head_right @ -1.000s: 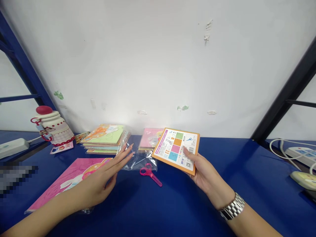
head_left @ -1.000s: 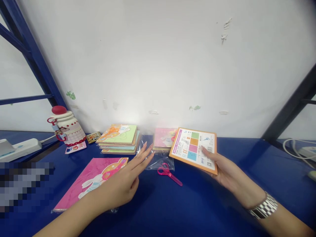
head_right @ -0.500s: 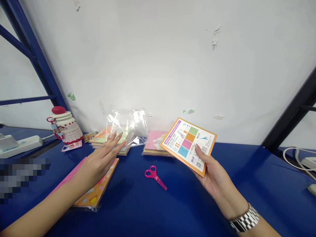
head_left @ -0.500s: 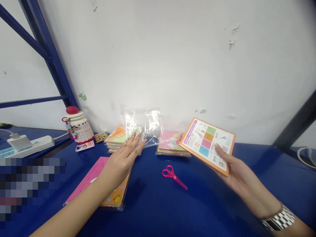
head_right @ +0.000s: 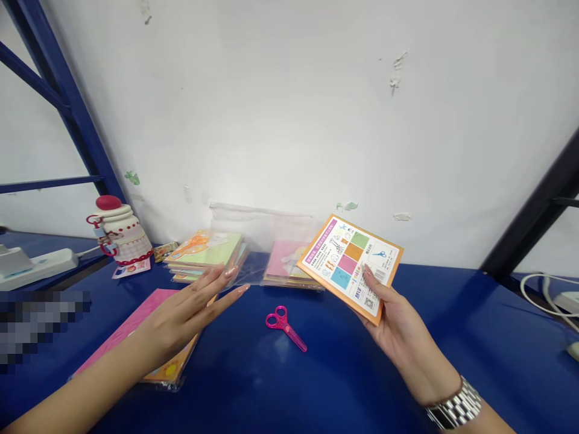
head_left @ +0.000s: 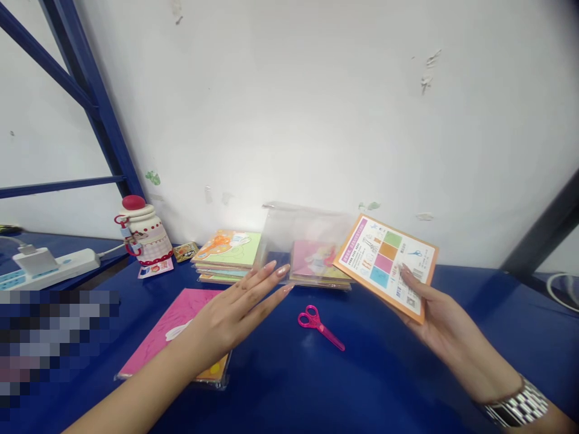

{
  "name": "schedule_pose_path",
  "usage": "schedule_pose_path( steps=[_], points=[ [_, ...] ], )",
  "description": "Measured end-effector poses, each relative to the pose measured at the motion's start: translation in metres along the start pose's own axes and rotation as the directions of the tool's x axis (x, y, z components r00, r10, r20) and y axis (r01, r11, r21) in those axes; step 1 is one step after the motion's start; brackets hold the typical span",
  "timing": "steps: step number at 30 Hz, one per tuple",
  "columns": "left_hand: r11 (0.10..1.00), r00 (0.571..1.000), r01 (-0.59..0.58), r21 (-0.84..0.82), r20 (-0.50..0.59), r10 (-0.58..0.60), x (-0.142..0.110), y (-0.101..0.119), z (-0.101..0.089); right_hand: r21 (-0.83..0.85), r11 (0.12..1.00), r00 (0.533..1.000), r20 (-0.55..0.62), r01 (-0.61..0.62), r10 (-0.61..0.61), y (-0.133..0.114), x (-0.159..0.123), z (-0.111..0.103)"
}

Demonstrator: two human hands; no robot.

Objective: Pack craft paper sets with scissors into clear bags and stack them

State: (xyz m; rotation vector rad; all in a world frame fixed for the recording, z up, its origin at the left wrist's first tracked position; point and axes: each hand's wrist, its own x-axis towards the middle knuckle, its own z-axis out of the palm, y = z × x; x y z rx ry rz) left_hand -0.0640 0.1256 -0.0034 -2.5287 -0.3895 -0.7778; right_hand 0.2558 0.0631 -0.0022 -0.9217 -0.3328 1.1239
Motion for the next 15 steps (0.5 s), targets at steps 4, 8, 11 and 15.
schedule_pose_path(
  steps=[4, 8, 11, 15],
  points=[
    [1.0, 0.997, -0.017, -0.017, -0.07, 0.016, -0.002, 0.003, -0.003, 0.005, 1.0, 1.0, -0.007, 0.01, -0.01, 0.0, 0.001, 0.0],
    [0.999, 0.995, -0.03, -0.036, -0.095, 0.026, -0.004, 0.0, -0.002, 0.009, 1.0, 1.0, -0.023, 0.019, -0.019, -0.001, 0.001, 0.0],
    [0.999, 0.996, 0.013, 0.037, -0.088, -0.01, -0.005, -0.006, 0.005, 0.012, 0.999, 0.999, -0.033, 0.035, -0.035, -0.001, 0.002, -0.001],
    [0.984, 0.982, 0.146, 0.1, -0.137, -0.132, -0.007, -0.01, 0.014, 0.02, 0.999, 0.999, -0.014, 0.044, -0.044, -0.001, 0.003, -0.002]
  ],
)
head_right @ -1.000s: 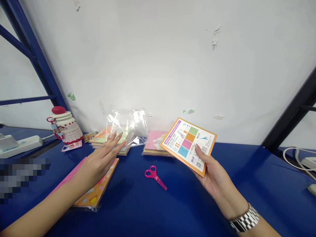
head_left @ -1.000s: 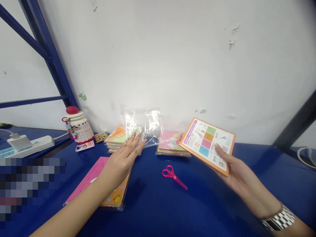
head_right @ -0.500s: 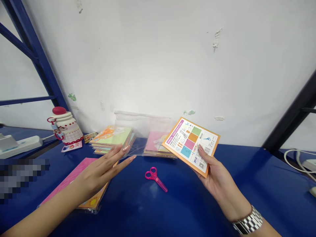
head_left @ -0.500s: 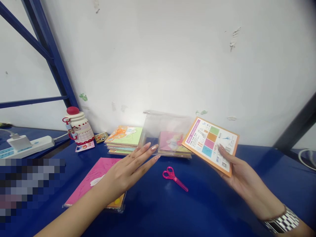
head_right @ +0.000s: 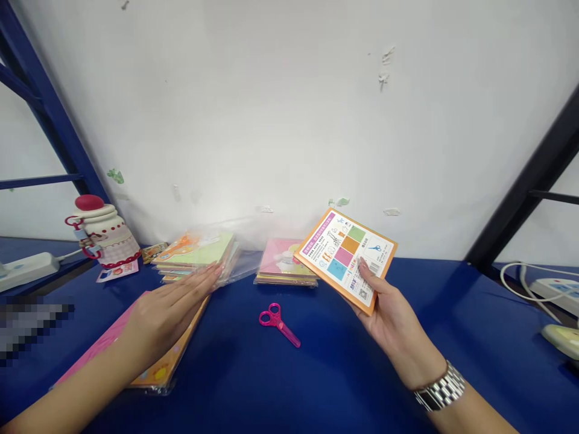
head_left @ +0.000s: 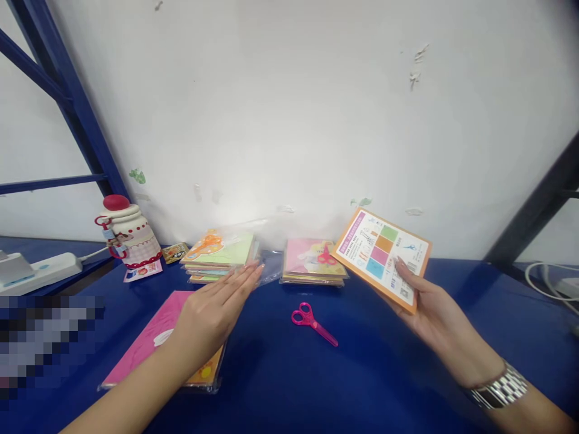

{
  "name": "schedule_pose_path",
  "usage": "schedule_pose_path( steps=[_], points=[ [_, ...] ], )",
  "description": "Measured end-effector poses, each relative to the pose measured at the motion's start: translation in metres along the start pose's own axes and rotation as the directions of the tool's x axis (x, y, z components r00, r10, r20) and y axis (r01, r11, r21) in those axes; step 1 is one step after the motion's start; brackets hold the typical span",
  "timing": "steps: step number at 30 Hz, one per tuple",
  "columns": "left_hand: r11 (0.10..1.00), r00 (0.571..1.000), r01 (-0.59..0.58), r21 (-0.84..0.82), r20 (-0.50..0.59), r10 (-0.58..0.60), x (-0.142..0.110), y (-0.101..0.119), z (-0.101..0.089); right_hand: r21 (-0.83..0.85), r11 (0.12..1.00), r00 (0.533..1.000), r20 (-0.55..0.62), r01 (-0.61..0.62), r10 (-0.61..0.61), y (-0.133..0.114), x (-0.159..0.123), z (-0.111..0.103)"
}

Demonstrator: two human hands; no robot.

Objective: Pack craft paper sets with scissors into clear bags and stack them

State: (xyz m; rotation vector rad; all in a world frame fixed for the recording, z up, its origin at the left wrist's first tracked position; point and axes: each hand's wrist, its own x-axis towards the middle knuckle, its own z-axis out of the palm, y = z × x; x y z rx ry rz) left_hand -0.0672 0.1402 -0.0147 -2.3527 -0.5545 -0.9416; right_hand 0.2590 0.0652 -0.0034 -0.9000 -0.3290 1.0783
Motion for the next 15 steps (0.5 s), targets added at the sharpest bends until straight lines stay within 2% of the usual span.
schedule_pose_path(
  steps=[2, 3, 4, 6, 7, 9, 11, 12, 13, 15],
  points=[
    [0.991, 0.99, 0.12, -0.052, -0.065, -0.123, 0.0, 0.003, 0.002, -0.015, 1.0, 1.0, 0.007, -0.003, 0.003, 0.0, -0.003, 0.002],
    [0.972, 0.972, 0.207, -0.108, -0.086, -0.217, 0.001, 0.005, 0.001, -0.03, 1.0, 1.0, 0.023, -0.008, 0.009, 0.0, -0.006, 0.003],
    [0.934, 0.942, 0.304, -0.185, -0.09, -0.325, 0.003, 0.007, 0.0, -0.044, 0.999, 0.999, 0.048, -0.013, 0.016, 0.001, -0.009, 0.004],
    [0.788, 0.843, 0.482, -0.383, -0.044, -0.537, 0.008, 0.013, -0.004, -0.081, 0.996, 0.992, 0.115, -0.034, 0.044, 0.002, -0.018, 0.007],
    [0.678, 0.776, 0.553, -0.484, 0.003, -0.631, 0.011, 0.016, -0.007, -0.106, 0.993, 0.986, 0.151, -0.053, 0.069, 0.004, -0.023, 0.008],
    [0.4, 0.635, 0.636, -0.66, 0.154, -0.757, 0.019, 0.019, -0.014, -0.168, 0.98, 0.969, 0.206, -0.104, 0.138, 0.008, -0.032, 0.01],
    [0.068, 0.503, 0.633, -0.771, 0.343, -0.794, 0.025, 0.019, -0.02, -0.243, 0.953, 0.94, 0.244, -0.178, 0.238, 0.013, -0.041, 0.013],
    [-0.091, 0.458, 0.597, -0.797, 0.432, -0.777, 0.027, 0.018, -0.023, -0.278, 0.937, 0.923, 0.258, -0.214, 0.287, 0.016, -0.044, 0.015],
    [-0.228, 0.431, 0.547, -0.806, 0.504, -0.748, 0.029, 0.016, -0.024, -0.31, 0.919, 0.905, 0.267, -0.244, 0.33, 0.018, -0.047, 0.016],
    [-0.414, 0.397, 0.463, -0.783, 0.602, -0.693, 0.029, 0.01, -0.025, -0.366, 0.884, 0.877, 0.267, -0.291, 0.399, 0.022, -0.05, 0.018]
  ],
)
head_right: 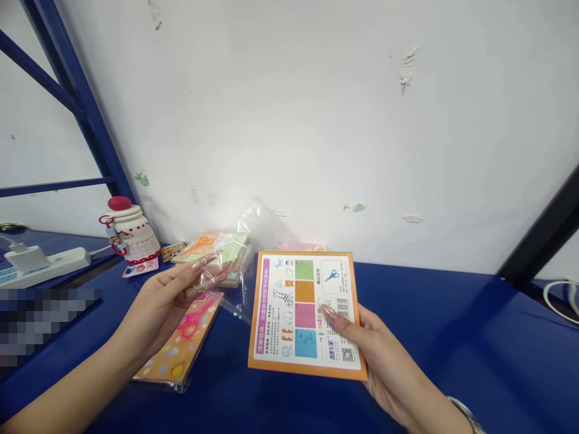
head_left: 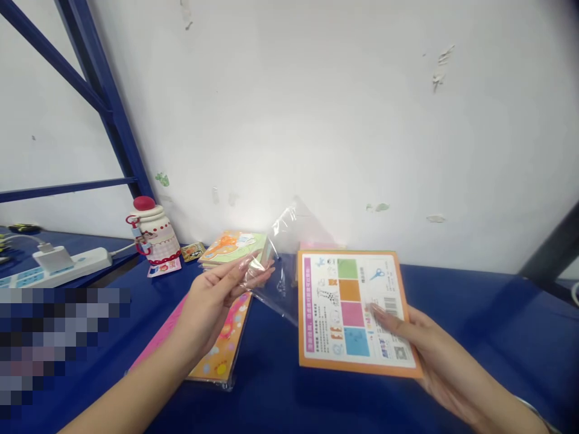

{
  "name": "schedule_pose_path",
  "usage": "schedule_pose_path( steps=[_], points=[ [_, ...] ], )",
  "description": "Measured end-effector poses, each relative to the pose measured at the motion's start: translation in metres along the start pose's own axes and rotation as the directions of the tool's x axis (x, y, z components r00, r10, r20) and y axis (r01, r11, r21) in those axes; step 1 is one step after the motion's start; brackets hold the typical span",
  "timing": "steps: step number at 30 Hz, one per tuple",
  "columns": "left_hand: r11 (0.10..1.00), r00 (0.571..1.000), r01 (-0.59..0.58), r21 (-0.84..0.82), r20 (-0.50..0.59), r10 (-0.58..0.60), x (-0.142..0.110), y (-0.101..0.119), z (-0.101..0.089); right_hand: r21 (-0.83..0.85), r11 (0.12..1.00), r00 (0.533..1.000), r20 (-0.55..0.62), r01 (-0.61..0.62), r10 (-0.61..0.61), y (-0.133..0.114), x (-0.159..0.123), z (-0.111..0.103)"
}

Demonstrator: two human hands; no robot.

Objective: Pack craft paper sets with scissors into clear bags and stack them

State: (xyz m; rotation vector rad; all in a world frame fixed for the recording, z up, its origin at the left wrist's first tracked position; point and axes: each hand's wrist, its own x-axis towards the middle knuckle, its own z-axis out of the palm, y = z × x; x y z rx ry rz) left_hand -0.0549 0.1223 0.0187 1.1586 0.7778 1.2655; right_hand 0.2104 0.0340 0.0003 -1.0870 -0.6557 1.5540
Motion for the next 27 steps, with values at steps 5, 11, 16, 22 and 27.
schedule_pose_path(
  steps=[5, 11, 16, 22, 27],
  points=[
    [0.982, 0.982, 0.178, -0.068, -0.048, -0.181, 0.011, -0.006, -0.006, -0.064, 0.99, 0.992, 0.007, -0.123, 0.124, 0.007, 0.005, 0.0],
    [0.976, 0.975, 0.216, -0.027, 0.052, -0.215, 0.01, -0.04, 0.002, -0.118, 0.977, 0.984, -0.044, -0.176, 0.172, 0.012, 0.009, -0.002],
    [0.964, 0.953, 0.264, -0.02, 0.158, -0.257, 0.006, -0.054, 0.004, -0.11, 0.977, 0.982, 0.024, -0.185, 0.188, 0.014, 0.008, -0.001],
    [0.934, 0.945, 0.259, -0.247, 0.263, -0.193, 0.003, -0.03, 0.008, -0.069, 0.982, 0.981, 0.065, -0.177, 0.182, 0.009, 0.006, 0.001],
    [0.913, 0.965, 0.239, -0.329, 0.181, -0.188, 0.003, -0.023, 0.011, -0.058, 0.976, 0.958, 0.187, -0.209, 0.216, 0.013, 0.005, -0.001]
  ],
)
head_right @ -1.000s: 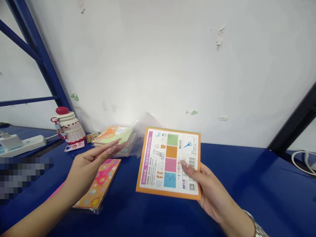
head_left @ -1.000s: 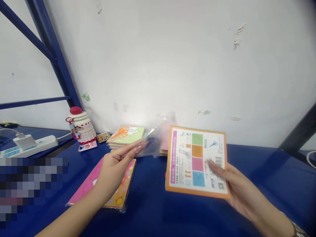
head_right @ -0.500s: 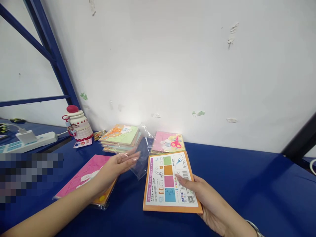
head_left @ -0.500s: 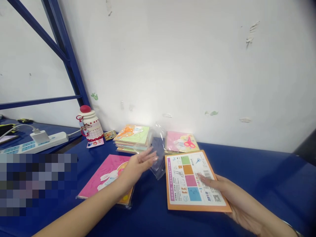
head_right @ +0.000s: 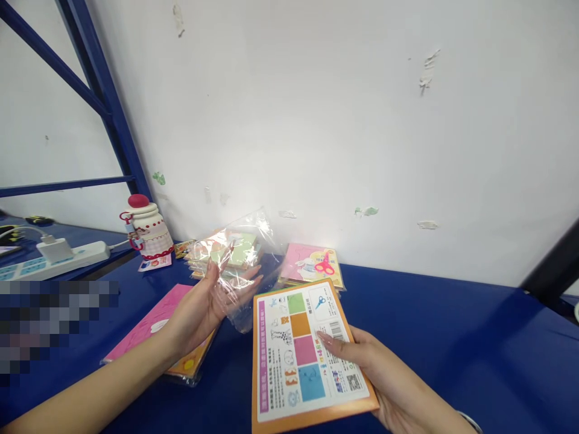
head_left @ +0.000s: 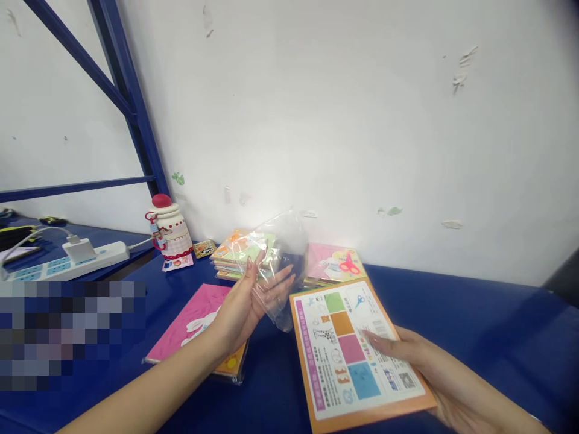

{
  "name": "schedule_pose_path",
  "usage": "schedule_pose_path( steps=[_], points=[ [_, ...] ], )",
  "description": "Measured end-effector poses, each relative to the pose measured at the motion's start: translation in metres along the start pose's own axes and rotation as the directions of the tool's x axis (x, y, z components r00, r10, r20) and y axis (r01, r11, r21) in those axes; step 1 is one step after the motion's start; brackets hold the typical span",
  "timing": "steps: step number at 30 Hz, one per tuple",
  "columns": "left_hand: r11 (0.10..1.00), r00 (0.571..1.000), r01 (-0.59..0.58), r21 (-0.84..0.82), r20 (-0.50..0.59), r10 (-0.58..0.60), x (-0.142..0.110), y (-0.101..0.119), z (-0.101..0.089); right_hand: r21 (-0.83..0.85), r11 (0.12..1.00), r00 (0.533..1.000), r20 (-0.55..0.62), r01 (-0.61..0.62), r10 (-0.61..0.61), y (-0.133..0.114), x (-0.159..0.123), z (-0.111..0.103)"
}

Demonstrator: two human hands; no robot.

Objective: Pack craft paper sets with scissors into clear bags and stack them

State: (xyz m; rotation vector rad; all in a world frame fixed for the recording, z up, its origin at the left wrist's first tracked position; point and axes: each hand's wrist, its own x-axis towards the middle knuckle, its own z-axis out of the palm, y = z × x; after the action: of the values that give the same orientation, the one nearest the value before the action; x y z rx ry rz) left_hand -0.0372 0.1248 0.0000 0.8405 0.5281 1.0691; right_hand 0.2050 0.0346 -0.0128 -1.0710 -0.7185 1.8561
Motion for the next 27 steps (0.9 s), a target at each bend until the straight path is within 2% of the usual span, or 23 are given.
schedule_pose_path(
  steps=[4, 8, 11, 14, 20, 27],
  points=[
    [1.0, 0.999, 0.006, -0.018, 0.043, -0.005, 0.002, 0.002, -0.005, -0.003, 1.0, 0.999, 0.04, -0.019, 0.019, 0.003, -0.001, 0.002],
    [0.998, 0.997, 0.059, -0.004, 0.041, -0.058, 0.003, 0.0, -0.007, 0.005, 1.0, 0.999, 0.035, -0.01, 0.009, 0.0, -0.002, 0.005],
    [0.99, 0.986, 0.143, 0.012, 0.08, -0.143, 0.001, -0.005, -0.005, 0.011, 1.0, 1.0, -0.015, 0.003, -0.003, -0.002, -0.002, 0.005],
    [0.979, 0.977, 0.201, 0.032, 0.068, -0.203, -0.001, -0.01, -0.003, 0.069, 0.997, 0.997, -0.064, 0.039, -0.035, -0.003, 0.001, 0.001],
    [0.974, 0.972, 0.221, 0.052, 0.069, -0.225, -0.007, -0.012, -0.001, 0.156, 0.985, 0.976, -0.212, 0.077, -0.042, -0.002, 0.008, -0.008],
    [0.957, 0.956, 0.263, 0.122, 0.104, -0.276, -0.009, -0.01, 0.002, 0.162, 0.983, 0.964, -0.261, 0.083, -0.039, -0.011, 0.001, -0.004]
  ],
)
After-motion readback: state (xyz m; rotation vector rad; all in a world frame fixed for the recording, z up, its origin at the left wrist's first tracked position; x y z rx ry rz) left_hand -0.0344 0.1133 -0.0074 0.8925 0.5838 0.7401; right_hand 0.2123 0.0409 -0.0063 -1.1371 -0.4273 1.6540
